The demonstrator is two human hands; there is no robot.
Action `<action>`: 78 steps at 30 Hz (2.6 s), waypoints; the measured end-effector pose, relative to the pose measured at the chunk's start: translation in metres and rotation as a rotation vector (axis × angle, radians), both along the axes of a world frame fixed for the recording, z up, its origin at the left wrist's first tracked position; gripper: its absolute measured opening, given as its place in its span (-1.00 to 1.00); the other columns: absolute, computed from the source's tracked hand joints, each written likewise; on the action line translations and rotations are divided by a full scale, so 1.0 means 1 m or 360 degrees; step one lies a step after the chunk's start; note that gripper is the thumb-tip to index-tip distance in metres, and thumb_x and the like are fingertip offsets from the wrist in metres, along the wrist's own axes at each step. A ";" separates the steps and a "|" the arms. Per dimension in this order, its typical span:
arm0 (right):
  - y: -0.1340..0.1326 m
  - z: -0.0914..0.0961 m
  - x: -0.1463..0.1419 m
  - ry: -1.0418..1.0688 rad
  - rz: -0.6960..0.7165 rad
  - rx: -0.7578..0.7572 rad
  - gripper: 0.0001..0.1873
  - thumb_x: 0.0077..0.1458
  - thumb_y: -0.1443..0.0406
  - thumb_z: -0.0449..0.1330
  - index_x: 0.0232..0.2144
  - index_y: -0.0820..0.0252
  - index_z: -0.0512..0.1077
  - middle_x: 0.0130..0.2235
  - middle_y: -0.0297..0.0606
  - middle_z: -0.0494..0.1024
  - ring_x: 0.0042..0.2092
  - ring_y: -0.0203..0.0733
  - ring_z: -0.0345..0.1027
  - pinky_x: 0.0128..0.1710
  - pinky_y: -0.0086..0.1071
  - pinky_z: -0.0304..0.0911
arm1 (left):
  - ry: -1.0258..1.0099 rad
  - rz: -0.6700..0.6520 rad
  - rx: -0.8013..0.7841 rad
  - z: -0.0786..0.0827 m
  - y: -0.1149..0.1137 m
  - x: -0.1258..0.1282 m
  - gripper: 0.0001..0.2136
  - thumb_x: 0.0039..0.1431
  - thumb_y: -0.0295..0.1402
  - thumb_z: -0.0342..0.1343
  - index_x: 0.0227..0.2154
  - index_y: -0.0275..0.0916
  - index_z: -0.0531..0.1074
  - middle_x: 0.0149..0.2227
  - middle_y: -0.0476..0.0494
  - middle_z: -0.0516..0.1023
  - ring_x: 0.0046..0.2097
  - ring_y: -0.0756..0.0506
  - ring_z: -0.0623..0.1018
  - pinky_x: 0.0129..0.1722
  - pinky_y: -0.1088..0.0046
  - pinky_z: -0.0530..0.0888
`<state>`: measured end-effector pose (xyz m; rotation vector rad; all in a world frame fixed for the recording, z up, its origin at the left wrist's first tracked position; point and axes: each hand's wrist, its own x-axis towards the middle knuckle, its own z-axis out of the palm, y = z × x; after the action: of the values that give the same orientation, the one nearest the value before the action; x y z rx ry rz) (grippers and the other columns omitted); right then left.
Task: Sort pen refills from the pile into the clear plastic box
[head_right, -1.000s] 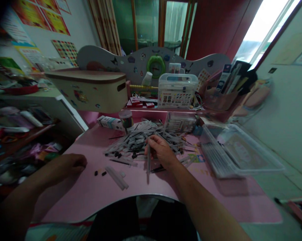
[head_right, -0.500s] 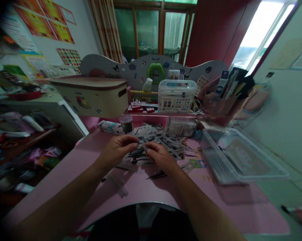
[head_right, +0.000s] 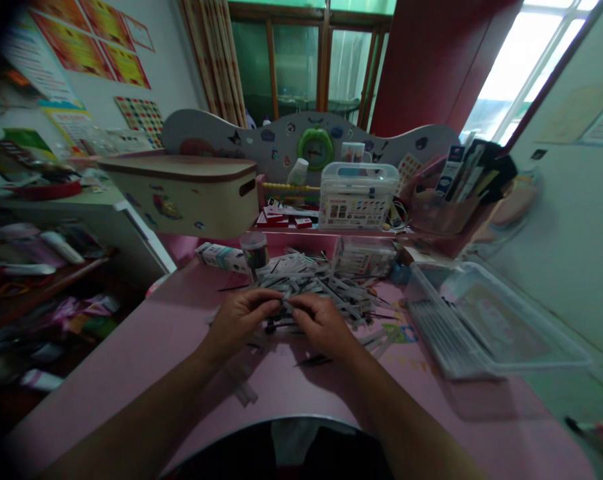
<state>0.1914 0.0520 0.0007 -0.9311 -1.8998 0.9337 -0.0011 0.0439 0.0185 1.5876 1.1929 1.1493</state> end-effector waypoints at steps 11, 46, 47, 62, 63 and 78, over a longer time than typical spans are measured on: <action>-0.003 -0.006 -0.001 -0.0381 -0.0050 0.0464 -0.74 0.21 0.37 0.08 -0.13 0.13 0.52 -0.26 -0.16 0.56 -0.23 -0.13 0.41 -0.21 -0.29 0.26 | 0.0422 -0.0039 0.0191 0.003 -0.002 -0.003 -0.85 0.10 -0.44 0.17 -0.32 -0.17 0.64 -0.31 -0.10 0.67 -0.24 -0.13 0.60 -0.15 0.36 0.45; -0.001 0.019 0.011 -0.0448 0.0334 -0.0185 -0.77 0.22 0.31 0.01 -0.40 0.22 0.43 -0.48 -0.35 0.43 -0.46 -0.32 0.24 -0.41 -0.44 0.11 | 0.0972 -0.0363 0.0443 -0.004 -0.001 -0.005 -0.84 0.27 -0.35 -0.01 -0.36 -0.23 0.44 -0.37 -0.09 0.51 -0.30 -0.09 0.49 -0.28 0.42 0.37; 0.000 0.019 0.012 -0.0414 0.0364 -0.0261 -0.77 0.23 0.29 0.01 -0.38 0.22 0.43 -0.48 -0.35 0.44 -0.49 -0.33 0.21 -0.44 -0.45 0.10 | 0.0905 -0.0385 0.0469 -0.004 -0.001 -0.005 -0.86 0.26 -0.36 0.01 -0.34 -0.23 0.45 -0.35 -0.09 0.52 -0.29 -0.08 0.49 -0.27 0.43 0.38; 0.001 0.014 0.007 -0.0455 0.0202 -0.0047 -0.88 0.15 0.37 0.08 -0.36 0.21 0.43 -0.43 -0.35 0.45 -0.36 -0.29 0.29 -0.30 -0.43 0.14 | 0.0769 -0.0269 0.0251 -0.006 0.000 -0.001 -0.66 0.32 -0.24 -0.14 -0.57 -0.19 0.26 -0.57 -0.01 0.33 -0.46 -0.06 0.37 -0.41 0.39 0.24; 0.000 0.014 0.006 -0.0468 0.0198 -0.0033 -0.87 0.15 0.38 0.08 -0.34 0.21 0.44 -0.42 -0.35 0.45 -0.35 -0.29 0.30 -0.29 -0.43 0.14 | 0.0809 -0.0266 0.0250 -0.007 0.000 -0.001 -0.68 0.31 -0.24 -0.12 -0.57 -0.19 0.25 -0.56 -0.01 0.32 -0.46 -0.07 0.36 -0.41 0.39 0.23; 0.000 0.012 0.006 -0.0553 0.0124 0.0056 -0.87 0.15 0.41 0.11 -0.30 0.22 0.46 -0.38 -0.33 0.51 -0.33 -0.29 0.34 -0.29 -0.45 0.13 | 0.0822 -0.0316 0.0245 -0.012 0.003 -0.004 -0.68 0.32 -0.22 -0.15 -0.53 -0.19 0.27 -0.52 -0.03 0.36 -0.42 -0.08 0.39 -0.38 0.38 0.25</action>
<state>0.1978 0.0520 0.0127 -1.0582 -2.2509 0.8200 -0.0047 0.0468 0.0066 2.1529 1.2470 0.7357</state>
